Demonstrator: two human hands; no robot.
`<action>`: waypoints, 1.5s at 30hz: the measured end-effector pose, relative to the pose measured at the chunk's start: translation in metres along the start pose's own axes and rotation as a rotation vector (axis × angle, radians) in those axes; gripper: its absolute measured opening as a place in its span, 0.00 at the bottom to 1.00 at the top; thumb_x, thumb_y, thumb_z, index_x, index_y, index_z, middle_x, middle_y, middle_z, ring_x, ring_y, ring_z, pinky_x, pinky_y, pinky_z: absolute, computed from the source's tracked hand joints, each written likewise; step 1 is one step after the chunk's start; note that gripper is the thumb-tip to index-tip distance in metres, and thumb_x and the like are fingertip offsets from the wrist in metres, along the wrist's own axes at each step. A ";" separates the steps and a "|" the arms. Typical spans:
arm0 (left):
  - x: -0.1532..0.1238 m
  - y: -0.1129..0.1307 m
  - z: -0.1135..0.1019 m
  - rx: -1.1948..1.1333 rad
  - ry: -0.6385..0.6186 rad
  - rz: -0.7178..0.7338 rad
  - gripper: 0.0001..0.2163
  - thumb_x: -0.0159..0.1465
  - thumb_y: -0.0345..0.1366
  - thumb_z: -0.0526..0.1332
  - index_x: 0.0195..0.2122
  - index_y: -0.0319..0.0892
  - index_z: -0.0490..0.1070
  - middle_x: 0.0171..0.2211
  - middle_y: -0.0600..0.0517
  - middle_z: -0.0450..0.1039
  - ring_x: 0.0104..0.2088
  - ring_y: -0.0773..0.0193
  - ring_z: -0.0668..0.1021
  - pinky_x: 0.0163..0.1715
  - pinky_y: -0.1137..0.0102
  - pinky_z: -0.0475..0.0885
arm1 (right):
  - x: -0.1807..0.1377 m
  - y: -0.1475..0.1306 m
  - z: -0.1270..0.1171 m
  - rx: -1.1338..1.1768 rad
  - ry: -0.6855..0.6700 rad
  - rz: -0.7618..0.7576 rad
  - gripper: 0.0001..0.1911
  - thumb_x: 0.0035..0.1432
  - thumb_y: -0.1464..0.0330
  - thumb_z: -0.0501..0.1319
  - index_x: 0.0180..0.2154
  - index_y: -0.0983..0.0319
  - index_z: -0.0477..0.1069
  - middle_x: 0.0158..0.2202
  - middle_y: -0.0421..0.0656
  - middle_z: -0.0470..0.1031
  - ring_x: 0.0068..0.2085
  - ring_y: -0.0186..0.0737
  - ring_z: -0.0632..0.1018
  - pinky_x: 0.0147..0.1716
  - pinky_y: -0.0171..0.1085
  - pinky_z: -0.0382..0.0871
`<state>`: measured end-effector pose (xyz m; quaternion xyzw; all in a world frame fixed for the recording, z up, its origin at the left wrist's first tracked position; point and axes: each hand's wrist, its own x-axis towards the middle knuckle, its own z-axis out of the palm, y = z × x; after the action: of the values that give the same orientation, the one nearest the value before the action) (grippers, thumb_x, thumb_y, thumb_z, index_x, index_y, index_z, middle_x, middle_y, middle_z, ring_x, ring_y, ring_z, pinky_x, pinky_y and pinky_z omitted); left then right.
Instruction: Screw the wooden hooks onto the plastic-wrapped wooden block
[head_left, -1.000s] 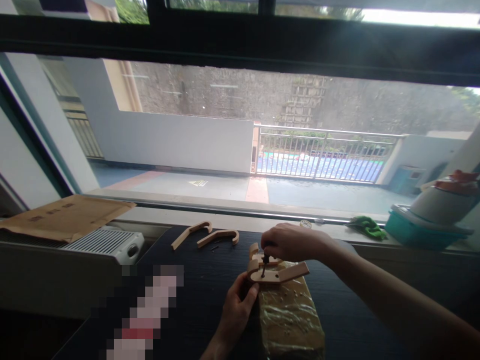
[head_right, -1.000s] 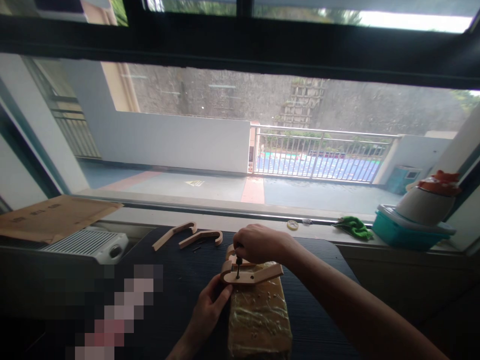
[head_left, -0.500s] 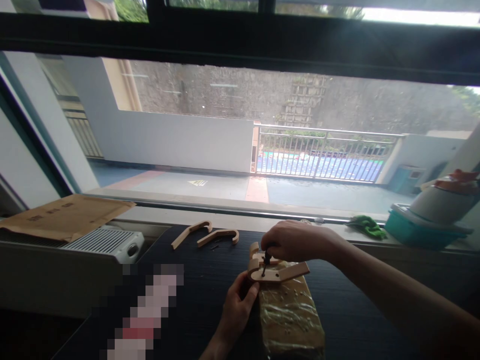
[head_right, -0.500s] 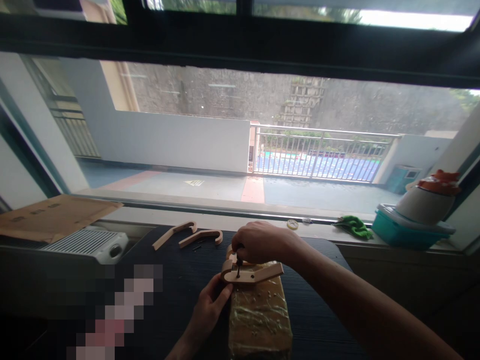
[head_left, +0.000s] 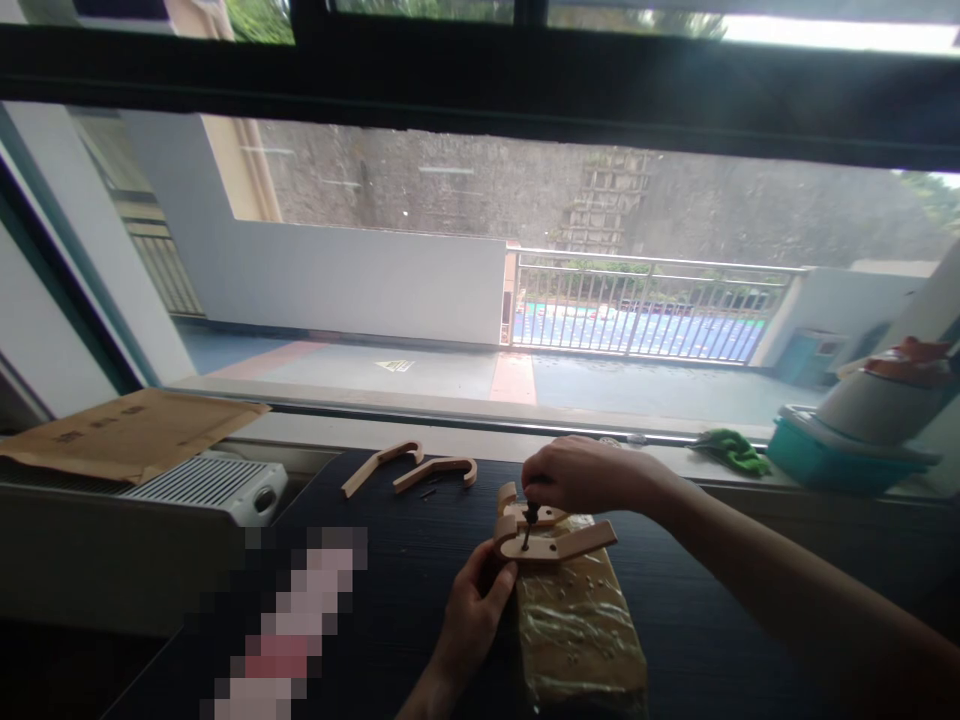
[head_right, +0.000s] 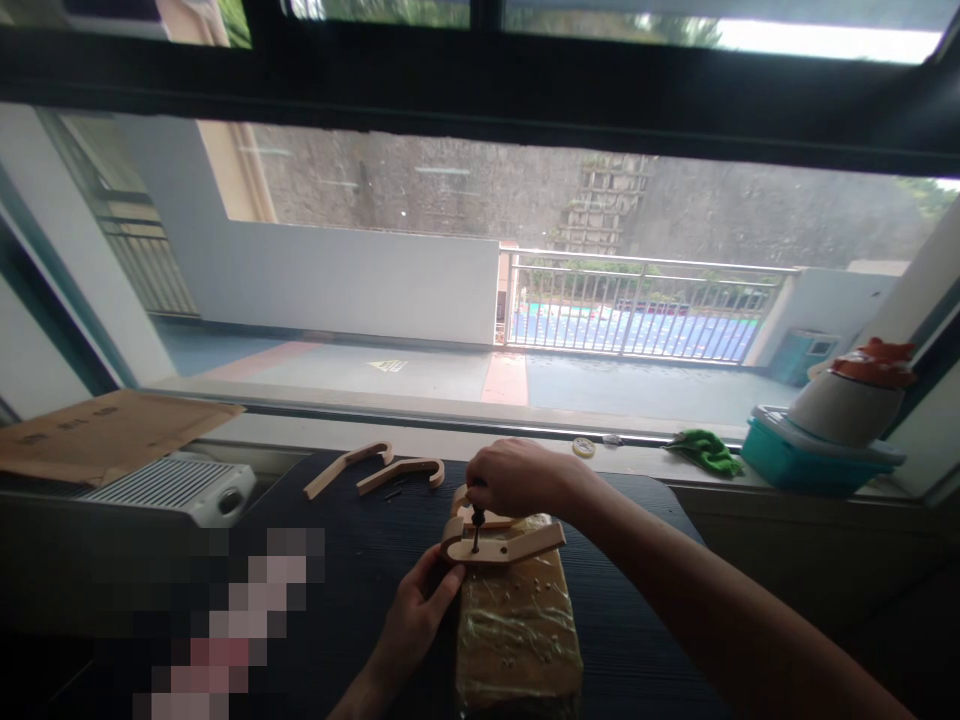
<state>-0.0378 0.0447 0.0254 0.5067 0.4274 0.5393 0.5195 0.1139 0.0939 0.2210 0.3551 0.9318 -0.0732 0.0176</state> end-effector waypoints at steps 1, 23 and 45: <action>0.000 0.000 0.000 -0.001 -0.002 -0.005 0.12 0.56 0.38 0.61 0.41 0.40 0.70 0.39 0.50 0.76 0.41 0.59 0.76 0.42 0.71 0.69 | -0.001 -0.001 -0.002 0.002 -0.014 -0.004 0.13 0.56 0.66 0.52 0.37 0.60 0.74 0.32 0.41 0.76 0.29 0.33 0.71 0.26 0.32 0.57; 0.001 -0.005 -0.001 0.007 -0.018 0.020 0.12 0.57 0.38 0.61 0.41 0.40 0.70 0.38 0.49 0.76 0.41 0.59 0.76 0.42 0.71 0.69 | 0.001 0.002 0.003 0.003 -0.025 0.001 0.13 0.55 0.65 0.54 0.39 0.60 0.73 0.32 0.42 0.76 0.29 0.34 0.71 0.24 0.32 0.57; -0.001 0.000 0.000 -0.022 -0.006 0.005 0.12 0.55 0.39 0.61 0.40 0.40 0.71 0.37 0.50 0.76 0.40 0.58 0.76 0.42 0.70 0.69 | 0.000 0.004 0.000 0.009 -0.024 0.034 0.13 0.55 0.65 0.53 0.37 0.61 0.74 0.31 0.41 0.75 0.27 0.32 0.70 0.23 0.31 0.57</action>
<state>-0.0379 0.0441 0.0256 0.5036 0.4185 0.5438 0.5249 0.1168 0.0966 0.2208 0.3701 0.9250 -0.0813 0.0284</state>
